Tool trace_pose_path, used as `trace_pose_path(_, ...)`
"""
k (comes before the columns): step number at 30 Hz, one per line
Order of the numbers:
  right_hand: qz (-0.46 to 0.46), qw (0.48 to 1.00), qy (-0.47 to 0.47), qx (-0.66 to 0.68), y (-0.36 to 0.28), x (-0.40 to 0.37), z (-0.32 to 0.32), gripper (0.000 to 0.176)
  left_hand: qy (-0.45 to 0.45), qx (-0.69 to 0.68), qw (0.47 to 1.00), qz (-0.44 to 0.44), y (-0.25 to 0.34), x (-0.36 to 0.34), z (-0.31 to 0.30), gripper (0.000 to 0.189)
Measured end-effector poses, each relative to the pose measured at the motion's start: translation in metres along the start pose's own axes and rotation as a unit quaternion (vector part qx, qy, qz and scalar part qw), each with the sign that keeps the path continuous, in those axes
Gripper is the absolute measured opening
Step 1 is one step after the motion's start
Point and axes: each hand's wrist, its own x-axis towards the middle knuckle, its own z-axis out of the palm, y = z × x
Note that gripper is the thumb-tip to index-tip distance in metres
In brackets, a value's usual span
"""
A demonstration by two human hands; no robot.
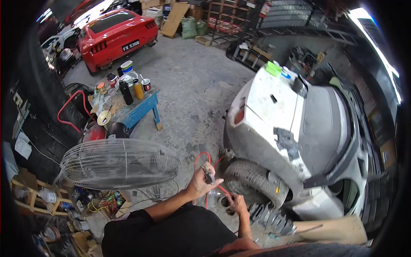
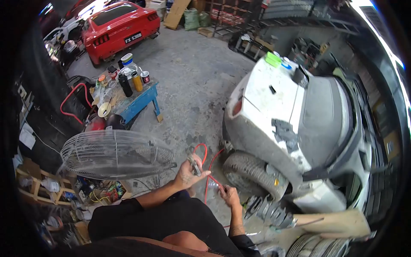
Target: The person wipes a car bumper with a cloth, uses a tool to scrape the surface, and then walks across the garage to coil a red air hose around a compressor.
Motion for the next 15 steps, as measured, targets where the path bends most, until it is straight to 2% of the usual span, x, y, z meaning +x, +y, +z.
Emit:
trace_pose_path(2,-0.033,0.999,0.01,-0.019,0.0,0.043,-0.009,0.032,-0.015,0.084,0.995,0.05,-0.008,0.029,-0.001,0.043)
trace_pose_path(5,-0.074,0.996,-0.023,-0.035,-0.011,0.105,-0.029,0.033,0.025,0.078,0.996,0.042,-0.008,0.068,-0.006,0.044)
trace_pose_path(6,-0.057,0.997,-0.039,-0.04,-0.024,0.125,-0.039,0.034,0.027,0.084,0.995,0.052,-0.007,0.081,-0.012,0.044)
trace_pose_path(7,-0.04,0.997,-0.051,-0.045,-0.033,0.146,-0.045,0.035,0.048,0.032,0.998,0.013,-0.003,0.092,-0.013,0.042)
trace_pose_path(8,-0.049,0.996,-0.064,-0.046,-0.03,0.169,-0.046,0.035,0.063,0.039,0.997,0.011,-0.003,0.101,-0.018,0.042)
trace_pose_path(10,-0.069,0.995,-0.052,-0.055,-0.014,0.22,-0.047,0.035,0.119,0.062,0.991,0.013,-0.008,0.121,-0.026,0.041)
trace_pose_path(11,-0.102,0.991,-0.056,-0.063,-0.006,0.246,-0.046,0.036,0.14,0.083,0.986,0.042,-0.01,0.133,-0.032,0.042)
trace_pose_path(14,-0.125,0.987,-0.091,-0.041,-0.029,0.32,-0.055,0.037,0.214,0.153,0.962,0.071,-0.019,0.168,-0.042,0.046)
trace_pose_path(15,-0.122,0.985,-0.115,-0.05,-0.024,0.351,-0.053,0.037,0.241,0.133,0.96,0.049,-0.029,0.179,-0.043,0.044)
